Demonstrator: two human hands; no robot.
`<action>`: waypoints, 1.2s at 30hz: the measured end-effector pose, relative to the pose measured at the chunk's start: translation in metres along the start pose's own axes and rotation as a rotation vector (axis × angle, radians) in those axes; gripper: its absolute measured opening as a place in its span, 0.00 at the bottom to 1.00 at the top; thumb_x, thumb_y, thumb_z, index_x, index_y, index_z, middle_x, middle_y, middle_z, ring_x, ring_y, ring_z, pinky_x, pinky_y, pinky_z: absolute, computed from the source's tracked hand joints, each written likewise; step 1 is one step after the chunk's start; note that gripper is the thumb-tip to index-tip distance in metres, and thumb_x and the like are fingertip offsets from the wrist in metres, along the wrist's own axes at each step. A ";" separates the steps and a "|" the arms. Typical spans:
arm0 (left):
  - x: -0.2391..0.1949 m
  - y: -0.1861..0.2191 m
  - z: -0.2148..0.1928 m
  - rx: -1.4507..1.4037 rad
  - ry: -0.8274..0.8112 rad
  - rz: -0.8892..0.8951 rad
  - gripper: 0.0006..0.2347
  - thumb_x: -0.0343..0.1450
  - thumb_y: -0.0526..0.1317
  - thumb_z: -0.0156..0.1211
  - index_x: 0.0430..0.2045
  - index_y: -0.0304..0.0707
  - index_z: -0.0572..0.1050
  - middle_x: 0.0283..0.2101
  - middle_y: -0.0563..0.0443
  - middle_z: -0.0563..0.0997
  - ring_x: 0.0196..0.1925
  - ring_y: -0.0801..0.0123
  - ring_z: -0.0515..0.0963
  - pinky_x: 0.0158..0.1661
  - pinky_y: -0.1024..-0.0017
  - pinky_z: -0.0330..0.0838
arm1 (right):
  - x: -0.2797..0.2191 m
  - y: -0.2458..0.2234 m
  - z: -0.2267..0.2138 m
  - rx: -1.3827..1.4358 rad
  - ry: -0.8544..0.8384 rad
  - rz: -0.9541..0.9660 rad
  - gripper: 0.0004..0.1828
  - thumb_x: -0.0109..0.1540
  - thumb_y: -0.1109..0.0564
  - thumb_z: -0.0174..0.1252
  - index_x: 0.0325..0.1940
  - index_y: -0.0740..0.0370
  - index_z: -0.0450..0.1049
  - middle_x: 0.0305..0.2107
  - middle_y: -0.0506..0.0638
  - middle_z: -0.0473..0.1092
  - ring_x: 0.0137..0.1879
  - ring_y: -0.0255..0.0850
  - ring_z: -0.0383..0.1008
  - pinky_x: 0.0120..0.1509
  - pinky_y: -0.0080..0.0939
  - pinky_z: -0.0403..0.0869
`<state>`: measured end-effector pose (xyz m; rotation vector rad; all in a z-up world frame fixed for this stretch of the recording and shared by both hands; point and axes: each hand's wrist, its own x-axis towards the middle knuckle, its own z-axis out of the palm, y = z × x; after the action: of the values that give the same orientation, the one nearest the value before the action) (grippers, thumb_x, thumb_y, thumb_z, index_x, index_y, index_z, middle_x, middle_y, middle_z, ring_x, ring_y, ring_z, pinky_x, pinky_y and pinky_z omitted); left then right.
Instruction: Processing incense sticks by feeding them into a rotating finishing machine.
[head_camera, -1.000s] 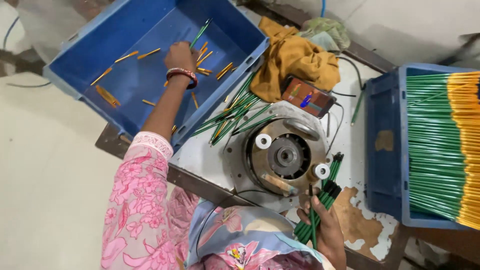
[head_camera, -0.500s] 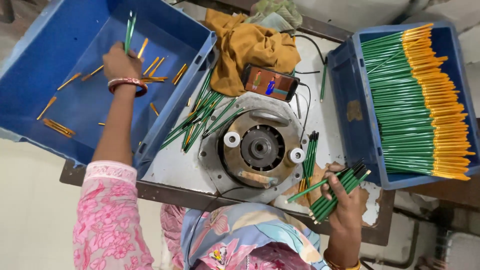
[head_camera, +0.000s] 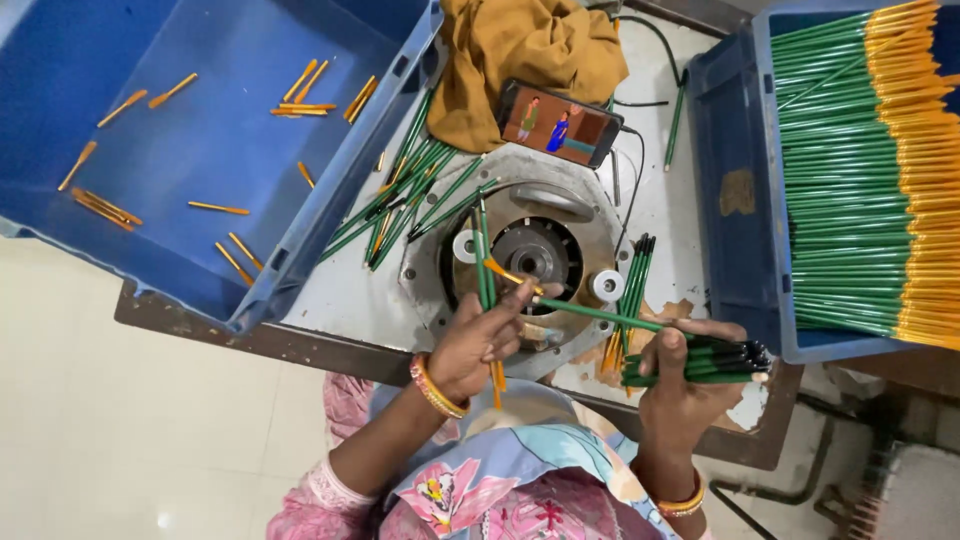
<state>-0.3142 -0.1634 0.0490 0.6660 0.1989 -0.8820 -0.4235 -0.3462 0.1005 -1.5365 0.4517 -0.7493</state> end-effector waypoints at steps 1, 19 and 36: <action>-0.001 0.002 0.002 -0.003 0.003 -0.001 0.08 0.76 0.40 0.58 0.44 0.37 0.76 0.51 0.44 0.83 0.17 0.89 0.58 0.17 0.85 0.50 | -0.002 0.000 0.001 -0.003 -0.002 0.003 0.12 0.70 0.60 0.63 0.50 0.64 0.66 0.30 0.53 0.70 0.25 0.34 0.67 0.30 0.31 0.66; -0.005 -0.023 0.001 -0.023 -0.056 -0.057 0.14 0.79 0.47 0.56 0.46 0.33 0.78 0.28 0.60 0.70 0.16 0.90 0.54 0.17 0.84 0.47 | -0.022 0.011 -0.002 -0.270 -0.068 -0.239 0.15 0.74 0.60 0.60 0.56 0.64 0.59 0.38 0.55 0.73 0.43 0.41 0.80 0.39 0.31 0.75; -0.042 0.006 -0.054 -0.269 0.155 -0.048 0.12 0.75 0.42 0.55 0.50 0.37 0.71 0.26 0.59 0.69 0.14 0.84 0.57 0.15 0.82 0.49 | 0.035 0.084 0.050 -1.066 -0.546 -0.352 0.19 0.53 0.65 0.67 0.49 0.61 0.75 0.25 0.60 0.72 0.31 0.59 0.73 0.35 0.55 0.69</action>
<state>-0.3307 -0.1005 0.0274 0.4793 0.4658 -0.8313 -0.3519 -0.3439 0.0261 -2.7700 0.1444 -0.2834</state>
